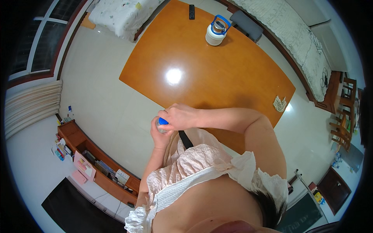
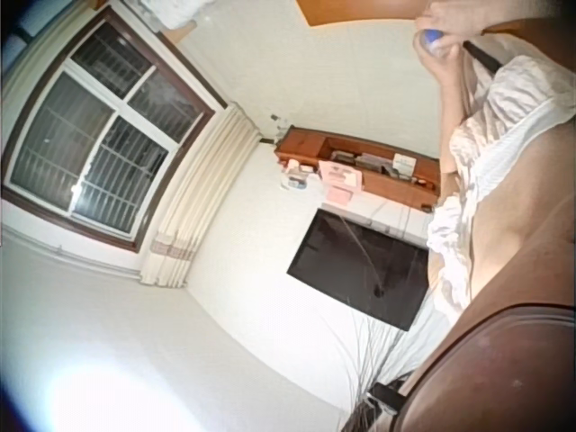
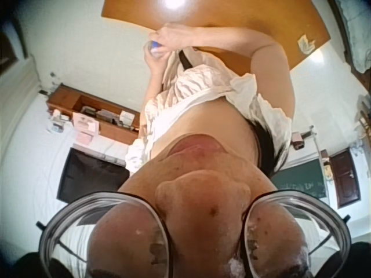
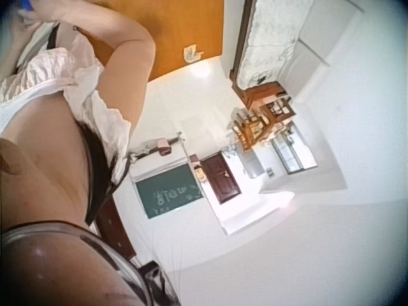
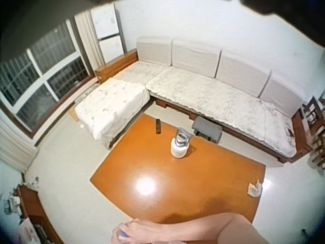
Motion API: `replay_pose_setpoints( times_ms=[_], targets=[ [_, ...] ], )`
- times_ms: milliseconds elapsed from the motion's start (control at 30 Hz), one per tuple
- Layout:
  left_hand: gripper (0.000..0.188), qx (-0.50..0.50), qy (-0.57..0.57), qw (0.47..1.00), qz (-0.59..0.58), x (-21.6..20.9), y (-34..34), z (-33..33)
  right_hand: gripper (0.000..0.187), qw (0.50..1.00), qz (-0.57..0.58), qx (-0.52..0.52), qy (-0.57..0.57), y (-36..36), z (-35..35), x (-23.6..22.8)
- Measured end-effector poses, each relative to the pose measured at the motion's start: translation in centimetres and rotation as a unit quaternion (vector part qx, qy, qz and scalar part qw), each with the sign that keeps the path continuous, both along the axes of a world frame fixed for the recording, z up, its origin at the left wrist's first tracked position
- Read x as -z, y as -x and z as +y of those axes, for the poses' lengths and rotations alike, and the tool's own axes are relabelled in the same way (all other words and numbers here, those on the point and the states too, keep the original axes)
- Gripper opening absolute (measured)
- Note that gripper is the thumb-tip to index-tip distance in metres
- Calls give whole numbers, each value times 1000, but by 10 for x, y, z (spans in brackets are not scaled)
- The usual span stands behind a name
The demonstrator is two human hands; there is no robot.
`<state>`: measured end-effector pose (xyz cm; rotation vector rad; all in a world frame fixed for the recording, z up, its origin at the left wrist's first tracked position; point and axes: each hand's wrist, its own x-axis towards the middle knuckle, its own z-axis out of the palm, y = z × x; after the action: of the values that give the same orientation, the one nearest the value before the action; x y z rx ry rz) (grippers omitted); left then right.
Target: The person picks up a plate of fruit and places it on a side table, then picks up a water bottle and a thermos and places them on the same table. They then pick up a pink and white cable and repeatedly wrap and unwrap it, finally picking up a black cylindrical device and attaching the cable to it.
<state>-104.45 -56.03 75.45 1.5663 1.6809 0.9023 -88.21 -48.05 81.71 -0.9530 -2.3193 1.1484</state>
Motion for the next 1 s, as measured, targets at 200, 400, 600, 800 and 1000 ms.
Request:
replay_pose_setpoints(
  times_ms=[200, 400, 600, 800, 1000],
  targets=[
    [60, -54, -88, 991, 84, -5, -5, 2, 37, 996, 54, 6, 74, -3, 8, -7],
    [57, -94, -47, 993, 55, -17, -1, 14, 26, 963, 34, 253, -82, -71, 153, 39],
    [58, -151, 10, 988, -7, -6, 28, -7, 42, 707, -358, 585, -172, -205, 258, 118],
    [55, -232, 22, 972, -10, -1, 66, -43, 41, 757, -328, 564, 44, -213, 271, 120],
    [56, -296, 32, 955, -17, 7, 79, -68, 40, 813, -328, 481, -4, -209, 250, 184]
  ],
)
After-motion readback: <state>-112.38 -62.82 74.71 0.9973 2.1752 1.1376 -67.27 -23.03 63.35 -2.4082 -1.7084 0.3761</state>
